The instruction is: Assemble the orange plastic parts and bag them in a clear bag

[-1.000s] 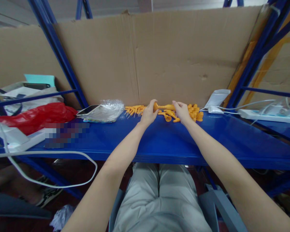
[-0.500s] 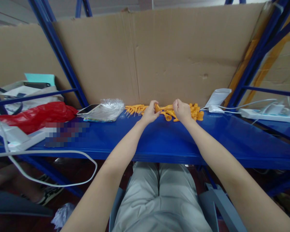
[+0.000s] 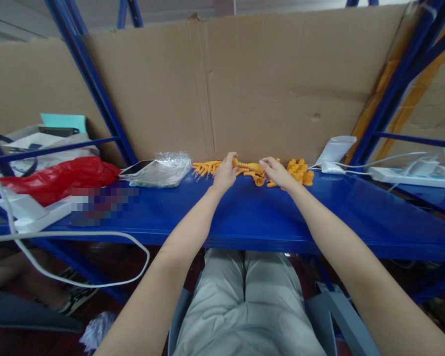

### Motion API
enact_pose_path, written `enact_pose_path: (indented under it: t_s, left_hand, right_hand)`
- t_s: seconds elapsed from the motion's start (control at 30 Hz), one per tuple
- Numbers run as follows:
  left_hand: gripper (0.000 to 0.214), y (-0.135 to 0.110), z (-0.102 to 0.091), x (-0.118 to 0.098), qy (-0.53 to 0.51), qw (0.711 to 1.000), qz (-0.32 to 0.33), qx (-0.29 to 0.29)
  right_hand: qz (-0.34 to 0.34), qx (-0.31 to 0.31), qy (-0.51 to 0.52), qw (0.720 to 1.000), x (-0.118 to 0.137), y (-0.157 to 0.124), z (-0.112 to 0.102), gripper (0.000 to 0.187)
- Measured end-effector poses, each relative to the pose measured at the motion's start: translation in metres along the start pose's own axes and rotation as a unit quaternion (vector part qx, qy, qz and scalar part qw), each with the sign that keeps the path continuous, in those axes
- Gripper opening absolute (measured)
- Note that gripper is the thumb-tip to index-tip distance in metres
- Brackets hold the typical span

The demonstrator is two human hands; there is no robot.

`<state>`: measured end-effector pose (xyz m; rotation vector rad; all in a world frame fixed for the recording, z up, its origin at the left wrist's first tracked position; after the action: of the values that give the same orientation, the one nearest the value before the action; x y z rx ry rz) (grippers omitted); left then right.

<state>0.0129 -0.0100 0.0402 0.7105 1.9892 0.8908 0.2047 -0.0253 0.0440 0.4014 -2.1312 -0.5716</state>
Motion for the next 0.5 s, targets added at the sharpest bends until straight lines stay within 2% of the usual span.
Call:
enact_pose_path:
  t_s: [0.07,0.13,0.33,0.5]
  left_hand:
    - [0.042,0.000,-0.002,0.001,0.007,1.000,0.001,-0.005]
    - [0.042,0.000,-0.003,0.000,0.010,1.000,-0.005,-0.007]
    - [0.042,0.000,-0.002,-0.001,0.009,1.000,-0.009,-0.024]
    - [0.042,0.000,-0.001,0.003,0.011,0.999,0.002,-0.034]
  right_hand:
    - [0.036,0.023,0.047,0.998,-0.004,0.002,0.006,0.025]
    - [0.038,0.019,0.058,0.997,-0.005,0.003,0.007,0.023]
    - [-0.064,-0.035,-0.032,0.997,-0.001,0.004,-0.001,0.015]
    - [-0.119,-0.031,-0.109,0.986,0.005,0.001,-0.008,0.019]
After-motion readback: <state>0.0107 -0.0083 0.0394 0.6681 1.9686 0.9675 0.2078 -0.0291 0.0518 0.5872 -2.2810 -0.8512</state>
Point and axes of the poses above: each hand's wrist, its own y-axis towards the middle knuckle, its own z-axis out of the palm, x = y × z, the point moved 3 cm from there along y, towards the middle knuckle, and after that the axes turned 9 degrees about -y, right-handed, at the moved point
